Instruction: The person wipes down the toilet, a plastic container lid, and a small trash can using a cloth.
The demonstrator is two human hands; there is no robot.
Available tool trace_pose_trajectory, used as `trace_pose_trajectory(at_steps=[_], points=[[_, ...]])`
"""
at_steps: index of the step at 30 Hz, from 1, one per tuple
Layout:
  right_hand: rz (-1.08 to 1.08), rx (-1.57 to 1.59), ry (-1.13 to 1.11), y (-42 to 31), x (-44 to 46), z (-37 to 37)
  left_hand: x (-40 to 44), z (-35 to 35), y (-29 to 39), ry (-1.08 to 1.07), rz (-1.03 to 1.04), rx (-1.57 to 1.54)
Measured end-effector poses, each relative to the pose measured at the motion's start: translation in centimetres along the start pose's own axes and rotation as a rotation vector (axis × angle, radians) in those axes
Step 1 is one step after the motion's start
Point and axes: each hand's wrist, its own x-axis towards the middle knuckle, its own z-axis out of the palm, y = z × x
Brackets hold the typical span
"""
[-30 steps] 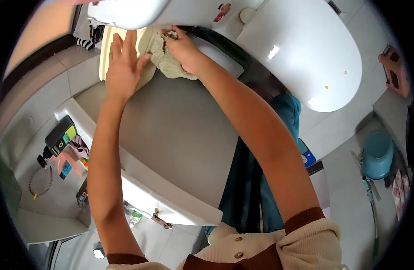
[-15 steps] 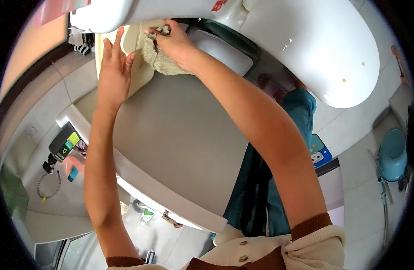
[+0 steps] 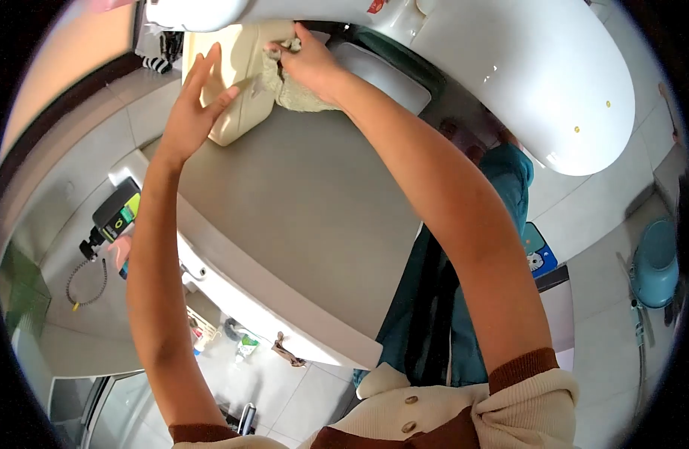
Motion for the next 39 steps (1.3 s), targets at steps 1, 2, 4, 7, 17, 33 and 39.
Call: trace_pose_trajectory(at_steps=[1, 2, 4, 7, 17, 33, 39], points=[[-0.003, -0.087, -0.019, -0.4, -0.5, -0.3, -0.9, -0.6, 1.4, -0.034, -0.329, -0.233], [0.045, -0.037, -0.025, -0.4, -1.0, -0.4, -1.4, -0.6, 0.5, -0.081, -0.482, -0.237], [0.142, 0.051, -0.037, 1.1, -1.4, -0.4, -2.8, 0.1, -2.2, -0.169, -0.701, -0.287], [0.095, -0.122, 0.053, 2.6, -2.2, -0.4, -4.1, 1.2, -3.6, -0.285, -0.728, -0.471], [0.186, -0.030, 0.268, -0.5, -10.7, -5.2, -4.6, 3.5, 4.0, 0.438, -0.440, -0.083], [-0.641, -0.822, 0.174, -26.7, -4.5, -6.0, 8.1, -5.0, 14.4, 1.014, -0.290, -1.279], [-0.695, -0.623, -0.048, -25.3, -7.1, -0.9, 3.1, -5.4, 17.1, 1.415, -0.258, -1.438]])
